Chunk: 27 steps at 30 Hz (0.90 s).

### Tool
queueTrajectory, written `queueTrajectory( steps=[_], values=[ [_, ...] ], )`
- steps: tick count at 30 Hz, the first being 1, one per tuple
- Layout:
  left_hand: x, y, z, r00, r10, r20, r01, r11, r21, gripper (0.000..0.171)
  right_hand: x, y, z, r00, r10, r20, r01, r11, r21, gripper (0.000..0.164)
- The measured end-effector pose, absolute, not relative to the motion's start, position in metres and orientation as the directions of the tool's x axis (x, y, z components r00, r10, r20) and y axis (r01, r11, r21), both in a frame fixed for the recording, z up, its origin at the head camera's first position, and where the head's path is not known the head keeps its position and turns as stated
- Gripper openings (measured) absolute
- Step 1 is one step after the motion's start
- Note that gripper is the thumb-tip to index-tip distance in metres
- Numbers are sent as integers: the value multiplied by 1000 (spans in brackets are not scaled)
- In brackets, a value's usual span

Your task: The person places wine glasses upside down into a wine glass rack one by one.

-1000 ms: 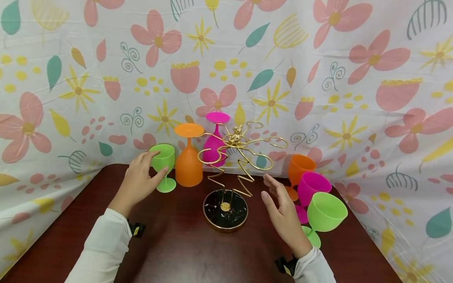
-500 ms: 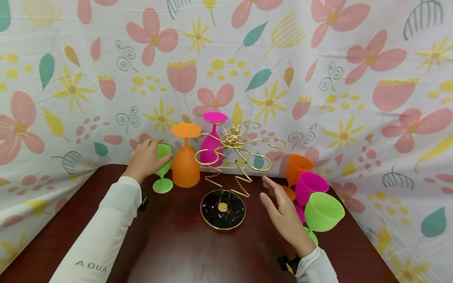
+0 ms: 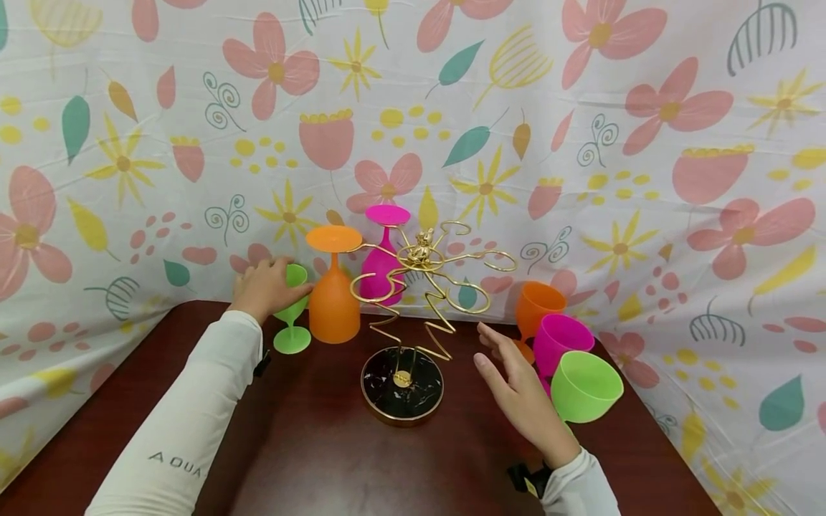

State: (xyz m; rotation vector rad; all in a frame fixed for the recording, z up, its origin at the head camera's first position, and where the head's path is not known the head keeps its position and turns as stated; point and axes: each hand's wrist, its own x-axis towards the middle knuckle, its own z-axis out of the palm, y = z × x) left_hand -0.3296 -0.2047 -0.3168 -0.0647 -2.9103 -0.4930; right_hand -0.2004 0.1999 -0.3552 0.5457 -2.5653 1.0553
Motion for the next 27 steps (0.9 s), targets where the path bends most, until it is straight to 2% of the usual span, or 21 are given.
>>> queueTrajectory(
  steps=[14,22,27],
  values=[
    [-327,-213,-320,-947,61,316,174,923,344,64,-200,205,-353,-876,-218,431,-456,665,-592,49],
    [-315,-217,-325,-953,9,304,144,893,426,68,-198,205,-350,-872,-214,440,-464,647,-605,48],
    [-301,-218,-325,-951,-6,308,134,893,429,70,-195,205,-347,-870,-213,445,-469,638,-611,48]
  ],
)
